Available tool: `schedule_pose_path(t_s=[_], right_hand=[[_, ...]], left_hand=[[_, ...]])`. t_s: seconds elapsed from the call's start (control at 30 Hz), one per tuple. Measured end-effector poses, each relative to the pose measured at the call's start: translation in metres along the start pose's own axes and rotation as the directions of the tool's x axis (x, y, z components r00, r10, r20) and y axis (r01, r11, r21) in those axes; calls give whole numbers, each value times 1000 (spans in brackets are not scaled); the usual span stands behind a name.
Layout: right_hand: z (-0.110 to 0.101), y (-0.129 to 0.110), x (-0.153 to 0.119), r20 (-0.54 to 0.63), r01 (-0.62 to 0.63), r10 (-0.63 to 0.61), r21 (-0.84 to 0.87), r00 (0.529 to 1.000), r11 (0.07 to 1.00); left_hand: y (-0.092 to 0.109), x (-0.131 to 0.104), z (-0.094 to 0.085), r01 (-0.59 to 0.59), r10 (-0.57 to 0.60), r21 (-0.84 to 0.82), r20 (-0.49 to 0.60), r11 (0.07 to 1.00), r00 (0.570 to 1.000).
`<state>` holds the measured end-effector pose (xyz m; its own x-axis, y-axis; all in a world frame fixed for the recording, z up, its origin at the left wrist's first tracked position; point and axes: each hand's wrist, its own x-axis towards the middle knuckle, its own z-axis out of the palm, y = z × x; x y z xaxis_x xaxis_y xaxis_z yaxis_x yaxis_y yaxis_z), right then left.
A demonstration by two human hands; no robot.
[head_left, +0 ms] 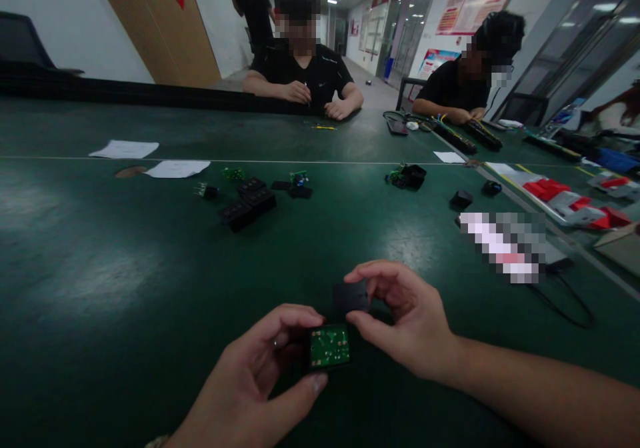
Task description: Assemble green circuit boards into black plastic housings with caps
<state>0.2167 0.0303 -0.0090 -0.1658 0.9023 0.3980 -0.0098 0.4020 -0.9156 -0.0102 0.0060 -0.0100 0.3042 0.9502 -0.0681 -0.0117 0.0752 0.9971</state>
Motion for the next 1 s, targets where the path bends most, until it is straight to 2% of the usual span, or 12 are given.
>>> schedule_pose_path(t_s=[0.27,0.63,0.83,0.9,1.0], right_hand=[[1,-2,-3,-4,111,-111,-88,994,990],[1,-5,-1,23,149,-148,-87,989,985],[-2,-4,2,36,184,-181,-124,983,975],[-2,-1,1,24,175,-174,-81,984,981],[-1,1,0,0,103,-103,82,995,991]], left_hand=[[-3,-1,1,3,-3,-13,-22,1000,1000],[0,3,1,-62,62,-35,7,997,998],[-1,1,-1,-51,52,-41,13,998,999],[-4,0,-2,-59,60,-55,21,997,998],[-7,0,-2,-52,55,-67,35,996,998]])
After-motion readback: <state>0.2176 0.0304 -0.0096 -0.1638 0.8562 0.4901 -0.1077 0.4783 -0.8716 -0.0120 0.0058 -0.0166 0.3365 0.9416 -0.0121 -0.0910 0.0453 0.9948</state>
